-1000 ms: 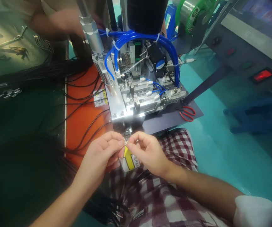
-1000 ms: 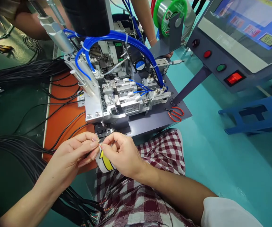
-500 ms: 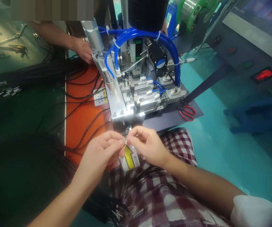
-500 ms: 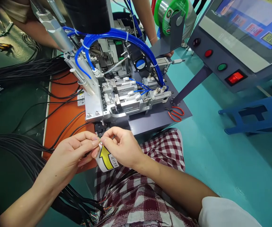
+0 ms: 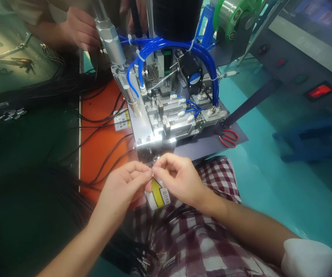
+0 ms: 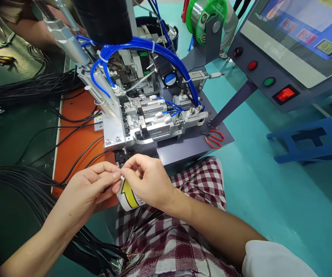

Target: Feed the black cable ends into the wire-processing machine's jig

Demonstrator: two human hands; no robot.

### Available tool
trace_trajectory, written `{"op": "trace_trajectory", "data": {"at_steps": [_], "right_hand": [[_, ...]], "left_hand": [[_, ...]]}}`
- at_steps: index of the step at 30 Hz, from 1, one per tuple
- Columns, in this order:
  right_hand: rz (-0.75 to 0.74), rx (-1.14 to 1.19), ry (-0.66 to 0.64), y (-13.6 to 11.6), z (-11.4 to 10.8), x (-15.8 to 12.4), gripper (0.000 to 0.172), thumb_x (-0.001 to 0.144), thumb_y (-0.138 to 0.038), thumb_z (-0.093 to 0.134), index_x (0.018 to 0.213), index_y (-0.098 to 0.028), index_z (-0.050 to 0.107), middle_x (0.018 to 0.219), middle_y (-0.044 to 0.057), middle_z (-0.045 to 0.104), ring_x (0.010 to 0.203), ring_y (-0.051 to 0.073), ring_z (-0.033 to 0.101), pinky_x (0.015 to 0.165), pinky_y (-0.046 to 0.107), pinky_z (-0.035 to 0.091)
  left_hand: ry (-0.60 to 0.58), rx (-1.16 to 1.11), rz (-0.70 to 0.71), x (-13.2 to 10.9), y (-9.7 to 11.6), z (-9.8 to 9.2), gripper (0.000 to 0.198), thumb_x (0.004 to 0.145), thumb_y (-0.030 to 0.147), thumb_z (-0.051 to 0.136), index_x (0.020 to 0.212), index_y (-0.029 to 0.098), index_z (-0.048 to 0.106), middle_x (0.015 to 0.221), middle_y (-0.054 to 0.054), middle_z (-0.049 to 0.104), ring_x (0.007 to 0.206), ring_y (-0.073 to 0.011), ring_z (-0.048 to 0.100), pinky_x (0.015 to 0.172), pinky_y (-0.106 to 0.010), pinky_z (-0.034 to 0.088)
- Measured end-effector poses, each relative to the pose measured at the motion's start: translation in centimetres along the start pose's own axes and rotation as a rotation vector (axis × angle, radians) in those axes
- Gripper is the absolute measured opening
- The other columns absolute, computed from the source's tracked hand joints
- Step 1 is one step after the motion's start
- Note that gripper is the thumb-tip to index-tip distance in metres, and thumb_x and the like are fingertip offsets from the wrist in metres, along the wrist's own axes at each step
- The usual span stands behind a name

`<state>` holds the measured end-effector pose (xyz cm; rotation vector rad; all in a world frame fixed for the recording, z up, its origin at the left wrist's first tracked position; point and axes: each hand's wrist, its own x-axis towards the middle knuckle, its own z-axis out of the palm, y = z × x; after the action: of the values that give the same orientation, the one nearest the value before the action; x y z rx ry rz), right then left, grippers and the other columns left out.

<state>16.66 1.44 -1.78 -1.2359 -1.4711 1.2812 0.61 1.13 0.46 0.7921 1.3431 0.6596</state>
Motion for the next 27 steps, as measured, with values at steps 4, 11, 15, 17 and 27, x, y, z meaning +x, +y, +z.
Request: {"op": "trace_trajectory", "data": {"at_steps": [4, 11, 15, 17, 27], "right_hand": [[-0.314, -0.355, 0.078, 0.2, -0.1, -0.1, 0.015, 0.092, -0.019, 0.054, 0.079, -0.017, 0.060, 0.074, 0.002, 0.065, 0.066, 0.013, 0.058, 0.063, 0.026, 0.044], [-0.045, -0.202, -0.056, -0.9, -0.7, 0.0, 0.020, 0.094, -0.023, 0.050, 0.075, -0.020, 0.051, 0.061, -0.002, 0.059, 0.054, 0.012, 0.055, 0.056, 0.025, 0.043], [0.302, 0.170, -0.199, -0.9, -0.8, 0.4, 0.021, 0.093, -0.028, 0.054, 0.074, -0.021, 0.051, 0.044, -0.009, 0.047, 0.039, 0.008, 0.044, 0.044, 0.020, 0.037], [0.289, 0.168, -0.174, -0.8, -0.9, 0.5, 0.021, 0.092, -0.029, 0.056, 0.074, -0.020, 0.051, 0.046, -0.008, 0.049, 0.040, 0.008, 0.045, 0.043, 0.020, 0.036], [0.042, -0.151, -0.120, -1.2, -1.5, 0.5, 0.025, 0.096, -0.032, 0.050, 0.075, -0.019, 0.054, 0.066, -0.002, 0.058, 0.056, 0.010, 0.049, 0.056, 0.025, 0.037]], "left_hand": [[0.058, 0.033, 0.007, -0.1, -0.4, -0.1, 0.033, 0.075, 0.049, 0.076, 0.080, 0.019, 0.062, 0.046, 0.008, 0.047, 0.037, -0.0043, 0.034, 0.038, -0.016, 0.034], [0.206, 0.228, 0.327, -1.3, -0.7, 0.4, 0.030, 0.077, 0.047, 0.074, 0.082, 0.018, 0.067, 0.065, 0.000, 0.067, 0.047, -0.0095, 0.054, 0.042, -0.018, 0.041], [0.088, 0.172, 0.224, -0.8, -0.4, 0.0, 0.030, 0.077, 0.046, 0.075, 0.088, 0.019, 0.068, 0.073, -0.002, 0.071, 0.060, -0.0143, 0.065, 0.054, -0.021, 0.051], [0.011, 0.143, 0.165, -0.4, -0.2, -0.4, 0.032, 0.077, 0.046, 0.076, 0.092, 0.019, 0.068, 0.077, -0.003, 0.072, 0.069, -0.0170, 0.069, 0.061, -0.023, 0.055], [0.067, 0.160, 0.081, -0.1, -0.8, -0.6, 0.036, 0.074, 0.050, 0.077, 0.088, 0.019, 0.068, 0.069, -0.002, 0.069, 0.053, -0.0130, 0.060, 0.048, -0.020, 0.046]]}}
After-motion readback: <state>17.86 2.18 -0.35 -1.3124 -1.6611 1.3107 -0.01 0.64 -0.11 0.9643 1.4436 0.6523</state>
